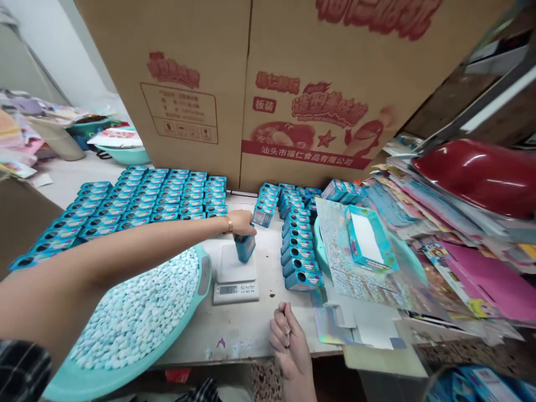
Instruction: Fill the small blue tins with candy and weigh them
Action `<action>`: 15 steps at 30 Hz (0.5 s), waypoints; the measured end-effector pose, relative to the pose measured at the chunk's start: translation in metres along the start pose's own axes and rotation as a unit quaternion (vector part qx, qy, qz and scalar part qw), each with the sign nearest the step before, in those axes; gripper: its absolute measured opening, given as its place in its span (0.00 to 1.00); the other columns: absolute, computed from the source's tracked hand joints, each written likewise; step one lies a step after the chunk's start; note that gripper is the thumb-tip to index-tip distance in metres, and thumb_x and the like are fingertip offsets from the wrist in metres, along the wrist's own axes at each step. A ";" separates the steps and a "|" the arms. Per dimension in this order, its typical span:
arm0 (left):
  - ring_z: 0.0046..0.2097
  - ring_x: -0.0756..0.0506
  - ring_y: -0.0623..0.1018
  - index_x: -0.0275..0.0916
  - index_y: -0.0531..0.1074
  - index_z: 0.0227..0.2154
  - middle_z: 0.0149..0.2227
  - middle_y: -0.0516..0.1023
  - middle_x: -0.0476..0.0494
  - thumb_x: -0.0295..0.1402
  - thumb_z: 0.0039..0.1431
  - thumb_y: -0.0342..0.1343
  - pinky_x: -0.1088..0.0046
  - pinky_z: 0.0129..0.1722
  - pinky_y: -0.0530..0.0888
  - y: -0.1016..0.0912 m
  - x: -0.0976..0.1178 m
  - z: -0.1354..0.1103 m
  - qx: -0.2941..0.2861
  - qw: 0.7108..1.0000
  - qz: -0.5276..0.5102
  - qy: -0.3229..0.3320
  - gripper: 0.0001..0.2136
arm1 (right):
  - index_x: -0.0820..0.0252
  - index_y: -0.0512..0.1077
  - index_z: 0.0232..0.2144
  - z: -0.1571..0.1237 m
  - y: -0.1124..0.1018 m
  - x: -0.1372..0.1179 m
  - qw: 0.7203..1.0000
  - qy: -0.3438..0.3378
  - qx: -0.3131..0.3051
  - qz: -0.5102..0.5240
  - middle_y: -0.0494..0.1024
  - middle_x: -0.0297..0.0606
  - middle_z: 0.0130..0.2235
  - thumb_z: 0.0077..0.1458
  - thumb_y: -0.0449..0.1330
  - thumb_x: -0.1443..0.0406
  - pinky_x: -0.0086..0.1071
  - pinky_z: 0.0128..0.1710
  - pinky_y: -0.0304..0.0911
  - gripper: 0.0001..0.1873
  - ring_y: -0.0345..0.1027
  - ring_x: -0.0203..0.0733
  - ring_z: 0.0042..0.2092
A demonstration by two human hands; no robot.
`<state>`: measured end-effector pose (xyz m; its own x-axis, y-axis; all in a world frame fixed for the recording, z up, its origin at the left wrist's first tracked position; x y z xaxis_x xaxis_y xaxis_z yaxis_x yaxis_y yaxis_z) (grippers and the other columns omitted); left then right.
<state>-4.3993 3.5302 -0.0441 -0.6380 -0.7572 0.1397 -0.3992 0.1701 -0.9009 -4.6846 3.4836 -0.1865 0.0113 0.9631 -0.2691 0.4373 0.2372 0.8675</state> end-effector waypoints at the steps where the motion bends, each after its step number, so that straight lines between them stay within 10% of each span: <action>1: 0.35 0.42 0.81 0.35 0.77 0.40 0.37 0.82 0.36 0.46 0.49 0.54 0.73 0.33 0.74 -0.003 0.001 0.007 0.002 1.000 -0.011 -0.015 0.22 | 0.61 0.71 0.33 -0.001 -0.003 -0.002 1.000 -0.004 0.001 0.006 0.51 0.19 0.20 0.52 0.67 0.60 0.20 0.13 0.35 0.11 0.35 0.23 0.17; 8: 0.28 0.46 0.79 0.32 0.76 0.41 0.36 0.81 0.37 0.46 0.55 0.50 0.76 0.27 0.73 -0.022 0.007 0.030 0.008 0.998 -0.048 -0.037 0.22 | 0.59 0.70 0.32 -0.010 -0.008 -0.006 1.000 -0.022 -0.003 0.014 0.51 0.20 0.20 0.54 0.66 0.59 0.19 0.13 0.37 0.11 0.37 0.22 0.16; 15: 0.44 0.36 0.78 0.40 0.75 0.45 0.43 0.80 0.38 0.43 0.46 0.58 0.66 0.41 0.73 -0.007 0.014 -0.025 0.021 0.995 0.050 0.083 0.23 | 0.60 0.69 0.32 0.002 -0.010 -0.023 0.999 -0.040 0.003 0.001 0.54 0.21 0.21 0.54 0.65 0.59 0.18 0.12 0.38 0.11 0.40 0.23 0.16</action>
<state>-4.4221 3.5339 -0.0253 -0.7738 -0.6235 0.1119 -0.3032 0.2095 -0.9296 -4.6877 3.4592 -0.1898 0.0834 0.9504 -0.2997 0.4419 0.2342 0.8659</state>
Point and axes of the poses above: each hand's wrist, its own z-axis towards the middle knuckle, its own y-axis out of the palm, x = y × z, the point moved 2 cm from there along z, towards the middle knuckle
